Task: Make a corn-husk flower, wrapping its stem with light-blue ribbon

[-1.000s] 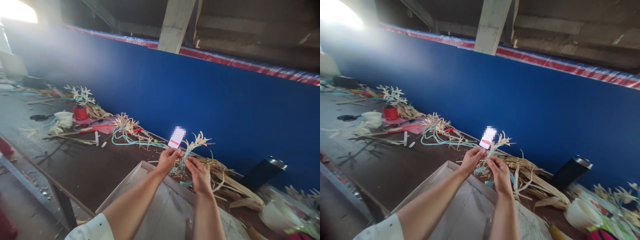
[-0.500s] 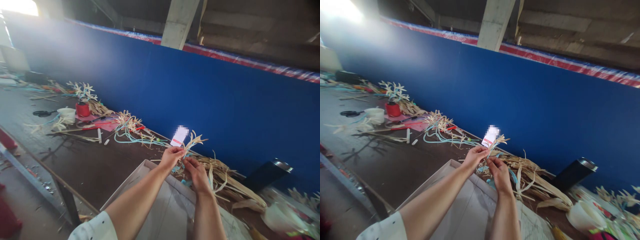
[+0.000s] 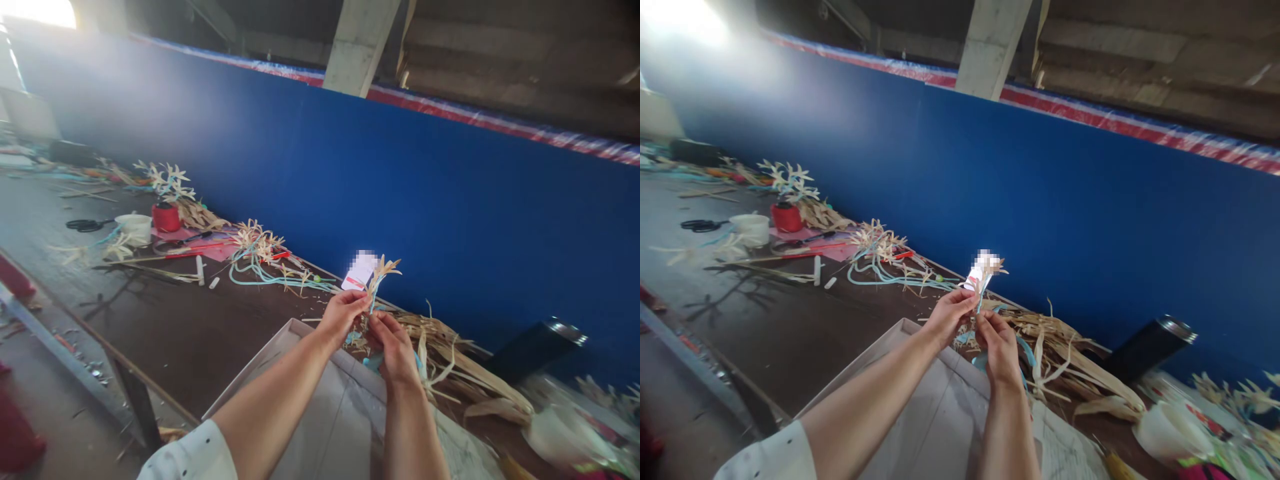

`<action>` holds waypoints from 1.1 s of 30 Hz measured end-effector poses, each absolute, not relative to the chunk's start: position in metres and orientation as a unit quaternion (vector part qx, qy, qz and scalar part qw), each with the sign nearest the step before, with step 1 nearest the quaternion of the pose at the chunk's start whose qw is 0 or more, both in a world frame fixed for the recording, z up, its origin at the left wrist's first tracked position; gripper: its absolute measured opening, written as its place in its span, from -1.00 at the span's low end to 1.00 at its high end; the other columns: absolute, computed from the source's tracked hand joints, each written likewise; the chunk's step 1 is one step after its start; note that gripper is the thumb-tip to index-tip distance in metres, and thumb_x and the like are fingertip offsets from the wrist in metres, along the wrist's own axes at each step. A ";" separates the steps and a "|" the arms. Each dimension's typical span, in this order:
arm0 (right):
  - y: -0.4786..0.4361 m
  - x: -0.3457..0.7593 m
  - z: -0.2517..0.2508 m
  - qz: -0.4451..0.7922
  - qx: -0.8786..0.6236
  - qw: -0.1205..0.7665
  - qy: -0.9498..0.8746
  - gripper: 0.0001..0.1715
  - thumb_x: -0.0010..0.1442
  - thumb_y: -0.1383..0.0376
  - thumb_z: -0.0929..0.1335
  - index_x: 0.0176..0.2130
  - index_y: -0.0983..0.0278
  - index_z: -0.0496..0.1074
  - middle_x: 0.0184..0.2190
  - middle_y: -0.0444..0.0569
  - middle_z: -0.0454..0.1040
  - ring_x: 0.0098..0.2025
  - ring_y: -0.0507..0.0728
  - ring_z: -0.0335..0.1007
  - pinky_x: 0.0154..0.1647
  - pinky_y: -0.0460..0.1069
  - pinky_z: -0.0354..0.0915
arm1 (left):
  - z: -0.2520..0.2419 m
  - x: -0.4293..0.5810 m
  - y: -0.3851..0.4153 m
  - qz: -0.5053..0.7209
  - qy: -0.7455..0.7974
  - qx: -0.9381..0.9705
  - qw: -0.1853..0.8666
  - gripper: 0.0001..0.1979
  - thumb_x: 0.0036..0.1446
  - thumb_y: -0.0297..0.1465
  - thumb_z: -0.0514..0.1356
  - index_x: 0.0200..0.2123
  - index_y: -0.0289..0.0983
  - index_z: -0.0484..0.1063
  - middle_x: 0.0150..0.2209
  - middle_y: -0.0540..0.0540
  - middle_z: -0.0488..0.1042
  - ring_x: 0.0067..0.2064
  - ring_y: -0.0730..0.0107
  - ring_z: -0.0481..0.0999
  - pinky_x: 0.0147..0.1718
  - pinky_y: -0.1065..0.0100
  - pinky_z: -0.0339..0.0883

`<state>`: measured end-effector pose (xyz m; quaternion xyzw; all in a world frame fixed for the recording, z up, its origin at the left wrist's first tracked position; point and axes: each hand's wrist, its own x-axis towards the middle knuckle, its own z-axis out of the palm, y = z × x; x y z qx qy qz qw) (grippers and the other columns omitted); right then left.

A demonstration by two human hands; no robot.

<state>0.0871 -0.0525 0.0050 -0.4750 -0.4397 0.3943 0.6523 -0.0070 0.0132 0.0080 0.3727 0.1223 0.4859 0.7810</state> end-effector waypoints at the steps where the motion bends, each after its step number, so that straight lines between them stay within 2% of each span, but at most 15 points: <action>1: -0.053 0.087 0.005 0.393 -0.475 0.654 -0.438 -0.82 -0.01 0.16 0.41 -0.41 0.20 0.41 -0.56 -0.19 0.28 -0.61 -0.05 -0.03 -0.61 -0.09 -0.10 | 0.008 -0.007 0.013 0.482 0.121 0.374 0.783 -0.62 -0.25 -0.22 0.34 -0.40 -0.34 0.38 -0.59 0.07 0.30 -0.62 0.66 0.21 -0.63 0.53 -0.01; 7: -0.053 0.086 0.006 0.382 -0.481 0.653 -0.444 -0.78 -0.04 0.13 0.41 -0.43 0.21 0.40 -0.61 -0.22 0.24 -0.64 -0.07 -0.07 -0.63 -0.10 -0.14 | 0.014 -0.011 0.011 0.492 0.140 0.406 0.758 -0.64 -0.23 -0.22 0.32 -0.43 -0.35 0.36 -0.59 0.06 0.31 -0.62 0.67 0.19 -0.63 0.53 -0.03; 13: -0.052 0.085 0.004 0.371 -0.528 0.632 -0.429 -0.72 -0.10 0.11 0.44 -0.39 0.22 0.42 -0.53 -0.18 0.33 -0.60 -0.05 0.08 -0.60 -0.11 -0.01 | 0.019 -0.012 0.011 0.507 0.187 0.451 0.711 -0.72 -0.22 -0.27 0.27 -0.50 -0.33 0.29 -0.63 0.09 0.24 -0.61 0.67 0.15 -0.60 0.52 0.00; 20: -0.050 0.086 -0.001 0.373 -0.525 0.630 -0.434 -0.70 -0.07 0.11 0.43 -0.36 0.23 0.41 -0.60 -0.22 0.27 -0.63 -0.07 0.00 -0.60 -0.12 -0.07 | 0.020 -0.012 0.012 0.530 0.215 0.479 0.666 -0.84 -0.19 -0.39 0.20 -0.50 -0.33 0.28 -0.60 0.08 0.22 -0.56 0.64 0.17 -0.56 0.52 0.02; 28: -0.048 0.084 -0.001 0.376 -0.511 0.645 -0.426 -0.67 -0.09 0.10 0.44 -0.37 0.26 0.38 -0.64 -0.24 0.16 -0.65 -0.08 -0.07 -0.64 -0.12 -0.12 | 0.019 -0.012 0.012 0.531 0.181 0.454 0.692 -0.78 -0.18 -0.34 0.23 -0.49 -0.33 0.27 -0.60 0.08 0.24 -0.57 0.64 0.18 -0.56 0.51 0.03; 33: -0.050 0.083 0.002 0.377 -0.500 0.668 -0.402 -0.72 -0.10 0.13 0.45 -0.39 0.22 0.39 -0.58 -0.24 0.23 -0.62 -0.08 0.01 -0.60 -0.13 -0.01 | 0.018 -0.012 0.012 0.528 0.125 0.418 0.729 -0.71 -0.23 -0.31 0.30 -0.47 -0.33 0.28 -0.56 0.06 0.31 -0.53 0.62 0.25 -0.51 0.50 0.08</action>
